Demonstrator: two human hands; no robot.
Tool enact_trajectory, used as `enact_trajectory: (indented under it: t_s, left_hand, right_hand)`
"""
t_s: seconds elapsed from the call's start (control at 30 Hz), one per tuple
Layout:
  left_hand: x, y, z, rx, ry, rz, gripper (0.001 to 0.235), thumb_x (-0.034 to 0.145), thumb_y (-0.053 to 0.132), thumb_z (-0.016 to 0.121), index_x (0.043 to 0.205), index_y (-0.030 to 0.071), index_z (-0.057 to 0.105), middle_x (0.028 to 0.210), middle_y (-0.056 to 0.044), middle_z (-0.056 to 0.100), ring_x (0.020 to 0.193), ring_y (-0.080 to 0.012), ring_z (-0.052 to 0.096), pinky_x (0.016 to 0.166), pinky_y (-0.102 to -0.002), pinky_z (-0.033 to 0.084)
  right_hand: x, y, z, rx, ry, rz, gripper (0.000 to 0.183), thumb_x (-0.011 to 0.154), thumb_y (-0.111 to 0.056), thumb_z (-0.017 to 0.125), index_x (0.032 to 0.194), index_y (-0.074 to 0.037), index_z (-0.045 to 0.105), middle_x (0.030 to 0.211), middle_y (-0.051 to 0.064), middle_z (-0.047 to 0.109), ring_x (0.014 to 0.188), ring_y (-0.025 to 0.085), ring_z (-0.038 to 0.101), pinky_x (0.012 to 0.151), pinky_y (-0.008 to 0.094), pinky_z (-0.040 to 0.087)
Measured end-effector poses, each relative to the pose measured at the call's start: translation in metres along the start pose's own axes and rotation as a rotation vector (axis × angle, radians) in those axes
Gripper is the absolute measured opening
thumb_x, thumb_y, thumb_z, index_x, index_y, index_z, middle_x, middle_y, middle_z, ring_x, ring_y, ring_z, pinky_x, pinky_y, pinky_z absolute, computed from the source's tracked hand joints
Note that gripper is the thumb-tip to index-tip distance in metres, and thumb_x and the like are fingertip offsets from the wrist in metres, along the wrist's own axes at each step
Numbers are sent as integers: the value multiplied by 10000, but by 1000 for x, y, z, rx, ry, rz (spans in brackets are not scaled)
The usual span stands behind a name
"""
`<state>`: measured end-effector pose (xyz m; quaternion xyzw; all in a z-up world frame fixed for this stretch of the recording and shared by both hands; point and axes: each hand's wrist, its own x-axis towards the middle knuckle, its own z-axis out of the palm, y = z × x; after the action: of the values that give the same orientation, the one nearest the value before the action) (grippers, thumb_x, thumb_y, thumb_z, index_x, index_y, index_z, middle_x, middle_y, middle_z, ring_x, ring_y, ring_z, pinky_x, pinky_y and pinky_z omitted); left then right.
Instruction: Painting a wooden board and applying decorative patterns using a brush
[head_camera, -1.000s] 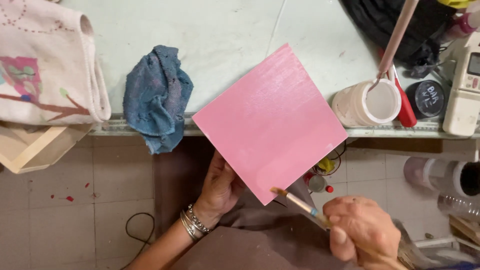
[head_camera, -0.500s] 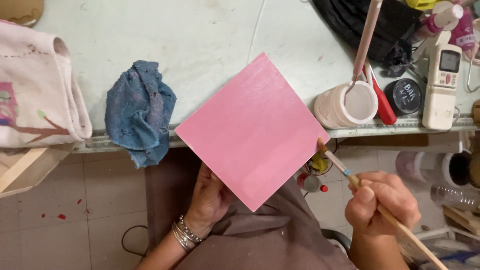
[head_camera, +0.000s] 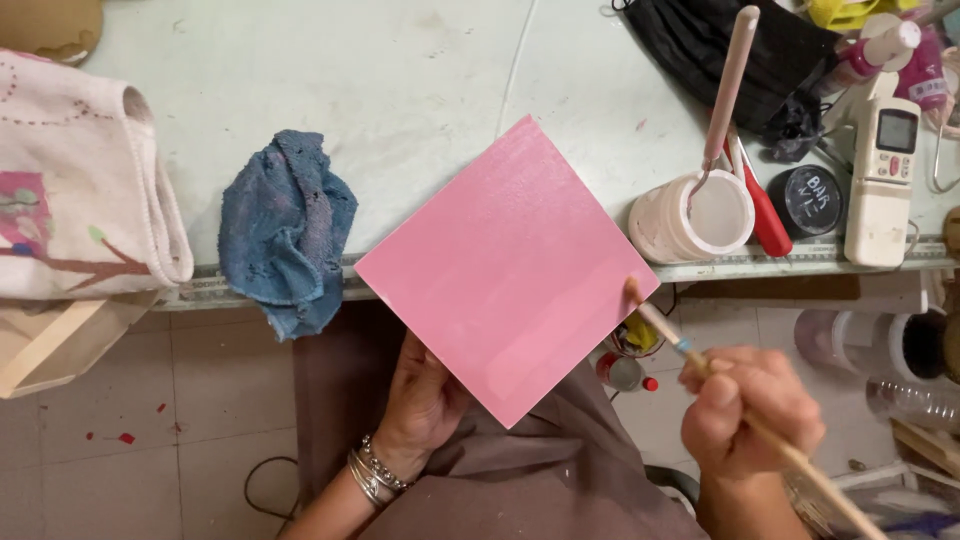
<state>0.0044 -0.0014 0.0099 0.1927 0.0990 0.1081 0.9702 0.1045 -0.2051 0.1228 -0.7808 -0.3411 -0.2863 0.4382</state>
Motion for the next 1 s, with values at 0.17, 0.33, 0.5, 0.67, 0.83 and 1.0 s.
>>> enact_trajectory:
  t_s: [0.17,0.33,0.5,0.67,0.83,1.0]
  left_hand:
    - [1,0,3,39,63,-5,498,834,259,664,1265,138,447,1112,-20,600,971,-128,584,804,-315,507]
    - [0,1,2,15,16,25,542,841,273,672,1289,114,411,1167,-39,570,1026,-134,565,860,-317,490]
    - [1,-2,-3,-44,-4,5,497,844,246,676,1272,143,446,1172,-31,577,1029,-138,571,866,-321,503]
    - [2,-2,0,-19,18,10,486,825,266,694,1237,141,467,1128,-22,591,993,-122,574,838,-306,497]
    - [2,-1,1,-33,-25,38,460,859,239,668,1254,124,461,1162,-36,584,1037,-140,569,885,-314,488]
    - [1,0,5,-24,20,6,563,826,275,690,1300,144,415,1187,-31,565,1035,-143,566,855,-333,504]
  right_hand:
    - [13,-43,2,247,-411,-140,174,843,-132,432,724,-8,456,604,81,501,461,183,549,454,286,542]
    - [-5,-24,0,342,-278,151,115,834,-145,498,840,-30,492,588,104,563,485,154,606,488,248,587]
    - [2,5,1,-56,21,-172,91,878,126,358,870,36,358,515,66,478,444,200,523,378,296,412]
    - [11,-53,-6,53,-600,26,290,846,-213,419,679,-25,563,698,82,581,559,212,604,529,285,516]
    - [0,-23,4,340,-134,18,323,858,-130,409,560,-4,394,470,89,440,287,117,480,238,257,457]
    - [-7,8,-8,85,-30,-332,406,879,45,350,1263,-29,242,620,82,391,420,154,402,331,288,456]
